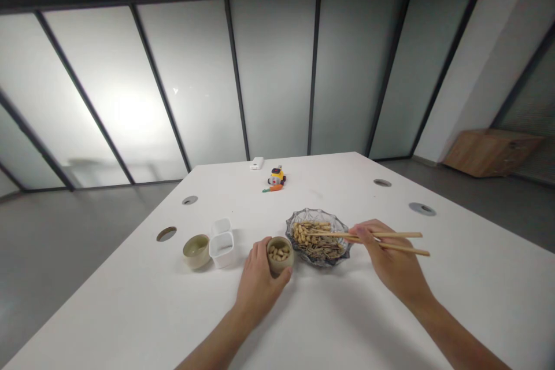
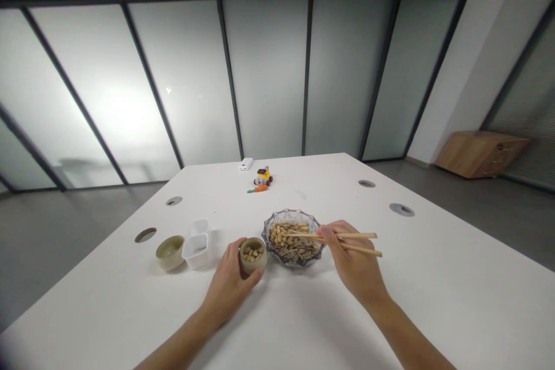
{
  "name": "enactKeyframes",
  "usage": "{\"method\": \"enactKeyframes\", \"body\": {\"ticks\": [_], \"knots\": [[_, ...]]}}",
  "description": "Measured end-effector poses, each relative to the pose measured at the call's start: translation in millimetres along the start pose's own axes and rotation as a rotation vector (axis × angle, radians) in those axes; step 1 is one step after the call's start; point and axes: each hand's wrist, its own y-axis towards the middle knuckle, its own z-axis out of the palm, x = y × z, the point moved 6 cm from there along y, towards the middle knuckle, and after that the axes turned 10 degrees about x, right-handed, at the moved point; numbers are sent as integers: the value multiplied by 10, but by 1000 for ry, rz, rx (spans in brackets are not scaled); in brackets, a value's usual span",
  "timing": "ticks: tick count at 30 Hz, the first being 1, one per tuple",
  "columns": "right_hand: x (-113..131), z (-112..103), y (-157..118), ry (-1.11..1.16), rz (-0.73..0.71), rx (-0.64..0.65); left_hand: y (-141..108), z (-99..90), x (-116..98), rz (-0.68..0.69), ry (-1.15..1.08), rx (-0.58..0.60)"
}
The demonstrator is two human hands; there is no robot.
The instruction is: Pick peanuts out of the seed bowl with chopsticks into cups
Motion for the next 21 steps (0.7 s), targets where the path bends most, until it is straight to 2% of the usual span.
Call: {"method": "enactKeyframes", "body": {"ticks": [2, 4, 8, 11, 15, 21], "knots": [[66, 34, -31, -44, -84, -11, 1, 3, 4, 1, 0, -3], [83, 128, -61, -16, -131, 47, 3, 6, 8, 0, 2, -1], [29, 348, -122, 57, -154, 209, 2, 4, 11, -1, 11, -2], [-39, 439, -150, 64, -160, 263, 4, 7, 12, 6, 14, 0], [-127, 456, -150, 24, -169, 247, 8, 15, 24, 8, 14, 4], [-146, 316, -109, -17, -175, 84, 4, 11, 7, -3, 5, 9]]}}
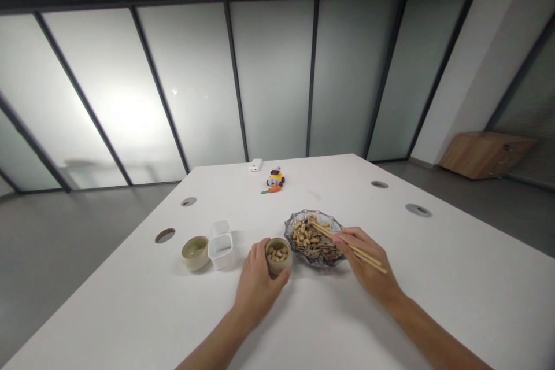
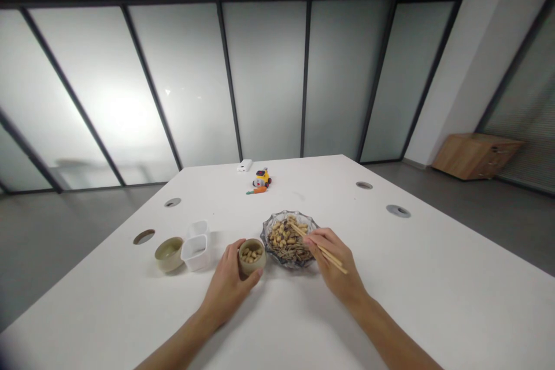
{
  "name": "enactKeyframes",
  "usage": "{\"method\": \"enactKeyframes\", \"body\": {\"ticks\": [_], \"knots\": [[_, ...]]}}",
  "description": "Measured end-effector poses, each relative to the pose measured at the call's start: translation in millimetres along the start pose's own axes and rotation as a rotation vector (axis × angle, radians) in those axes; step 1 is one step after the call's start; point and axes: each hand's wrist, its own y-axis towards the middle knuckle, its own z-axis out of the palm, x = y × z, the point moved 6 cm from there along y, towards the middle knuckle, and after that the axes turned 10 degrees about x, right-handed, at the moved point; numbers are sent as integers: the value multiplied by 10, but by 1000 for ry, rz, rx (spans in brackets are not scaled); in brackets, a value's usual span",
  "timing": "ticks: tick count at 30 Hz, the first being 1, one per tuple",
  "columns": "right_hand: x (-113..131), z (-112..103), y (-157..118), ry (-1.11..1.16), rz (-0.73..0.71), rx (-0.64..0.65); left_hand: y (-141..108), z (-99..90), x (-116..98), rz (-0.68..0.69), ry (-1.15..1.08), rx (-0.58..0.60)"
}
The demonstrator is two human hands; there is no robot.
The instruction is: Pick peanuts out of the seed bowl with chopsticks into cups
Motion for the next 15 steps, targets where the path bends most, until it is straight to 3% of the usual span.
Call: {"method": "enactKeyframes", "body": {"ticks": [9, 15], "knots": [[61, -174, 33, -182, -79, -131, 29, 20, 23, 9, 9, -7], [241, -272, 51, -175, -112, -126, 8, 19, 13, 1, 8, -2]]}}
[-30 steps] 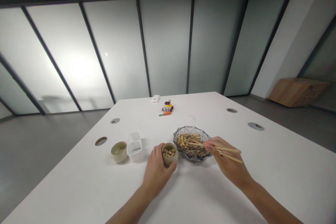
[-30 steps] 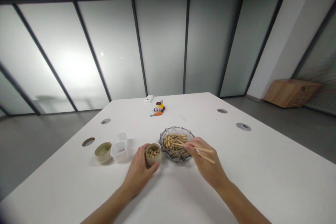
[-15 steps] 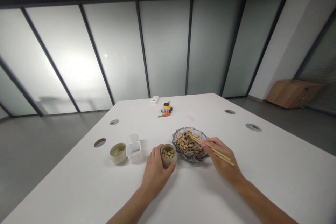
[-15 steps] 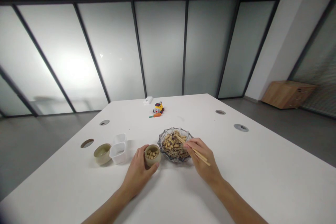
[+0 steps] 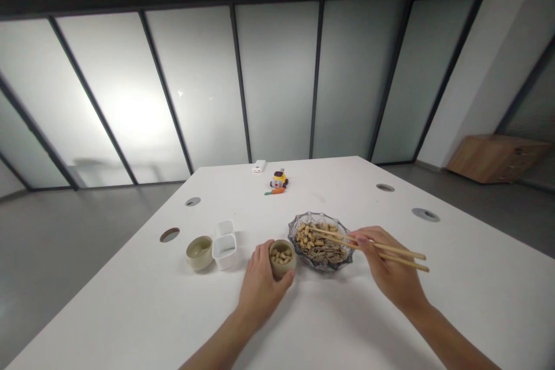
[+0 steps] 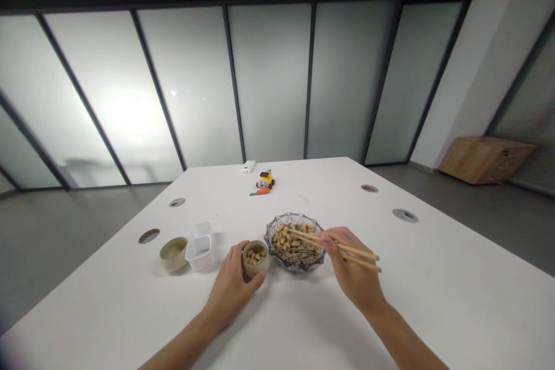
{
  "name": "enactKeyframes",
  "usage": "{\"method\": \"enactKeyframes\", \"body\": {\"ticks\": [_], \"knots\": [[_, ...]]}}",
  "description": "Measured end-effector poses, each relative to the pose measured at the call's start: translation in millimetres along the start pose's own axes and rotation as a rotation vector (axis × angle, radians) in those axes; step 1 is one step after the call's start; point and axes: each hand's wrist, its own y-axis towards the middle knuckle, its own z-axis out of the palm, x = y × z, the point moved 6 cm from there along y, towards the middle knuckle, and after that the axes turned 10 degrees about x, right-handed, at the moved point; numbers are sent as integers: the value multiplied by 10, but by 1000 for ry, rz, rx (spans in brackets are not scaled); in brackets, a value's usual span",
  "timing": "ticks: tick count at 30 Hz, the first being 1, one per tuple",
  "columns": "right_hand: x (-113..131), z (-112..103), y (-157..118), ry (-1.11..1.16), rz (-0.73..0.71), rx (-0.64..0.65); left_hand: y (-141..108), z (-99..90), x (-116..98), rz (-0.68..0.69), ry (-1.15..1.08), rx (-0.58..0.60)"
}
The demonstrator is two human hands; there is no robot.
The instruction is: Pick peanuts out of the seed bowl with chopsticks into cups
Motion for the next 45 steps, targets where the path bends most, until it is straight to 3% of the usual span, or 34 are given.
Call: {"method": "enactKeyframes", "body": {"ticks": [16, 20, 24, 26, 32, 37, 45], "knots": [[-112, 194, -8, 185, 177, 163, 1, -19, -8, -7, -1, 3], [-218, 189, -15, 222, 309, 150, -1, -13, -10, -9, -3, 9], [-410, 218, -59, 469, 530, 96, 5, -10, -1, -11, -12, 3], [-455, 205, -68, 513, 571, 55, 4, -9, -1, -2, -15, -3], [-259, 81, 9, 204, 334, 84, 2, -15, 9, 1, -10, -18], [-48, 84, 29, 196, 135, 164, 3, -6, 15, -1, 4, 0], [52, 141, -9, 196, 87, 255, -7, -20, 1, 6, -8, -14]]}}
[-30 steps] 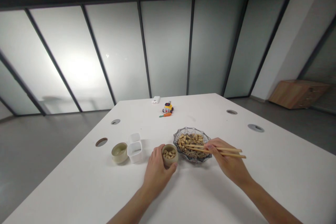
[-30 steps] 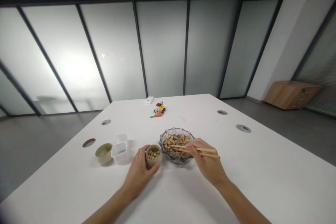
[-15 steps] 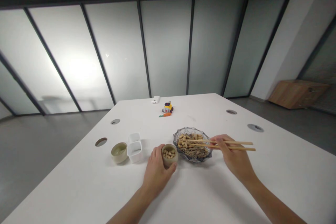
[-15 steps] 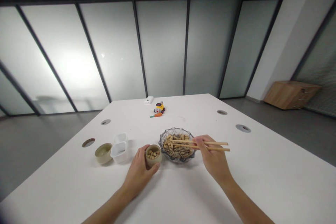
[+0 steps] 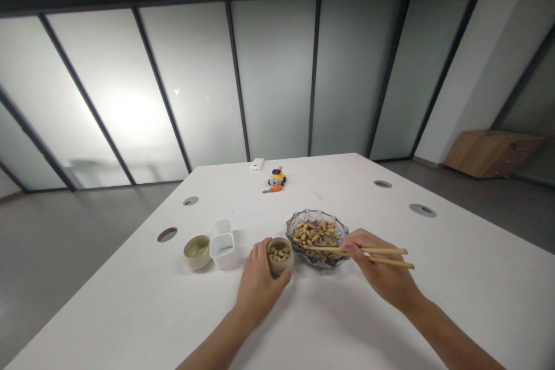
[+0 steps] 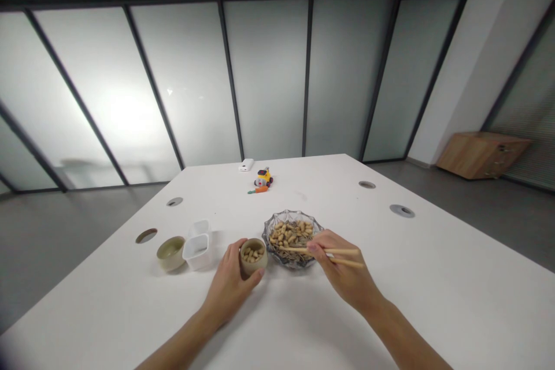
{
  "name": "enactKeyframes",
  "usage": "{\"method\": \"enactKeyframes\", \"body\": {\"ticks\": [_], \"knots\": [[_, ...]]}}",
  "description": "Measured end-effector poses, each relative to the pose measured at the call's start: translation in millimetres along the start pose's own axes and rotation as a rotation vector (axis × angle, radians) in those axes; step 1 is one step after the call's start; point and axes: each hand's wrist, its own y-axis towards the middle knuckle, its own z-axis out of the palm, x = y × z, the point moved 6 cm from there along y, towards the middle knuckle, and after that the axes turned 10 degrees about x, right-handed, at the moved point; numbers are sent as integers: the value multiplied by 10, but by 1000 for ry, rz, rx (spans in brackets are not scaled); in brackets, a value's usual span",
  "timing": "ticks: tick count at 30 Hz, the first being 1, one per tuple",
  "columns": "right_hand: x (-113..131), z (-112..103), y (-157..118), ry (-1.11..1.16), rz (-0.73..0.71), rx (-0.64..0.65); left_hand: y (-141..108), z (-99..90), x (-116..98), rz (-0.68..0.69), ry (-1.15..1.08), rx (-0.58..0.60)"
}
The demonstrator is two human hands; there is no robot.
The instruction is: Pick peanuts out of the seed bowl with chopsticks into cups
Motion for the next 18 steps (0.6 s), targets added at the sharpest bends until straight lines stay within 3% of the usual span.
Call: {"method": "enactKeyframes", "body": {"ticks": [8, 18], "knots": [[11, 106, 8, 0, -5, 134, -5, -11, -26, 12, -2, -9], [38, -26, -1, -38, -75, -67, -3, -8, -20, 3, 4, 3]]}}
